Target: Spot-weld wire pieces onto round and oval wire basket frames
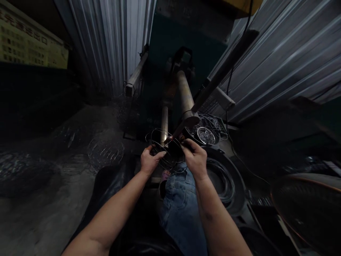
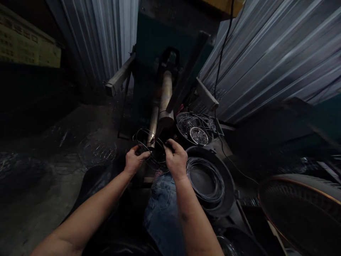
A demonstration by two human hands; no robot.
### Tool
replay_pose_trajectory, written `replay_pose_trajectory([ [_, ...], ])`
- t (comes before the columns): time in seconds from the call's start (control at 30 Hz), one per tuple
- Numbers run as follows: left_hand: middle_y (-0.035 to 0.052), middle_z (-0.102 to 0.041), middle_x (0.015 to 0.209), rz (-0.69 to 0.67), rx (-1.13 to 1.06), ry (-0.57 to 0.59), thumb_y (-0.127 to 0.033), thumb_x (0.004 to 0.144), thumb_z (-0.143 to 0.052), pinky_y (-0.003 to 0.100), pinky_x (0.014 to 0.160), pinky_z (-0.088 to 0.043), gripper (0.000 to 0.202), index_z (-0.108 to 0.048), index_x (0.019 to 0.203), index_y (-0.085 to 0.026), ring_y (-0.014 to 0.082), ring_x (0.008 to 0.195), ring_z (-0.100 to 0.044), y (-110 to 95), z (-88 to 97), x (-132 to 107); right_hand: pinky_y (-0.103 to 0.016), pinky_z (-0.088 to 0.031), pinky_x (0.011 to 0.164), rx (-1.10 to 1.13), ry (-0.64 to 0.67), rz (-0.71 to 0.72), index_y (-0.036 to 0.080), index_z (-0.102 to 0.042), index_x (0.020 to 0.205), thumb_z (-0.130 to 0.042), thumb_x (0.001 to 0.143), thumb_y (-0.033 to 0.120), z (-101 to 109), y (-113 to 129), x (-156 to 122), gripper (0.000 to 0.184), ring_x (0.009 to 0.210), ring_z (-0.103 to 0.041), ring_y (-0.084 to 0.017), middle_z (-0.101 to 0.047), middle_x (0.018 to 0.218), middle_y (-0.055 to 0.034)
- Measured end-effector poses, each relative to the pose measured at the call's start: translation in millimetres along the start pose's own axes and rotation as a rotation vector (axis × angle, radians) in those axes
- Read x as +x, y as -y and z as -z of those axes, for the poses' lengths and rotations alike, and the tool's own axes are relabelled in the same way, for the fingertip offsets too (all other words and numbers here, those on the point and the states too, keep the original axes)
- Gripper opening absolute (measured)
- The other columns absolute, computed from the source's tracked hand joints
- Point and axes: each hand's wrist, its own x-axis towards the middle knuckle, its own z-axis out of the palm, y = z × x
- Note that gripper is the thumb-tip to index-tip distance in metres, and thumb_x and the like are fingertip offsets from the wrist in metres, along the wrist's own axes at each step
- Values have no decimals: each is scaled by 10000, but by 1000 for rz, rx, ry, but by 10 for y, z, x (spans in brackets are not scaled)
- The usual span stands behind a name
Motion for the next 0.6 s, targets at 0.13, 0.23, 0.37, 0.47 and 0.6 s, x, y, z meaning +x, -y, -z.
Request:
replay_pose_trajectory([
  [0.13, 63, -673, 839, 20, -78, -3, -449, 544, -823, 289, 692, -477, 601, -673, 1039, -143, 170, 730, -603, -17, -25, 13, -369, -522, 833, -82, -130, 85, 190, -711, 971, -607, 813, 301, 90, 108, -341, 218, 874, -661, -220, -723, 938, -79],
  [0.23, 55, -670, 805, 13, -33, 5, -462, 552, -810, 295, 689, -483, 582, -669, 1018, -142, 174, 717, -608, -74, 0, -10, -368, -539, 834, -47, 78, 86, 204, -713, 948, -568, 828, 251, 32, 106, -777, 194, 874, -672, -222, -728, 927, -79],
  [0.37, 62, -663, 832, -77, 105, -23, -478, 552, -794, 322, 709, -500, 592, -647, 1013, -138, 195, 726, -625, -132, 72, -206, -455, -483, 993, -36, 298, -24, 176, -602, 1248, -549, 734, 136, -224, -80, -1347, 518, 1140, -605, -287, -656, 1210, -127],
  [0.47, 81, -657, 937, -214, 211, -11, -477, 543, -791, 352, 784, -502, 585, -639, 1011, -161, 232, 834, -637, -149, 123, -460, -499, -369, 1101, -90, 306, -151, 83, -437, 1397, -553, 667, 95, -390, -171, -1572, 739, 1331, -429, -329, -482, 1413, -185],
  [0.6, 96, -643, 957, -335, 338, 48, -568, 562, -740, 383, 819, -495, 608, -637, 1002, -162, 263, 870, -626, -299, 197, -688, -447, -372, 1105, -114, 261, -284, 60, -453, 1361, -534, 653, 63, -370, -23, -1540, 712, 1317, -450, -306, -504, 1388, -191],
])
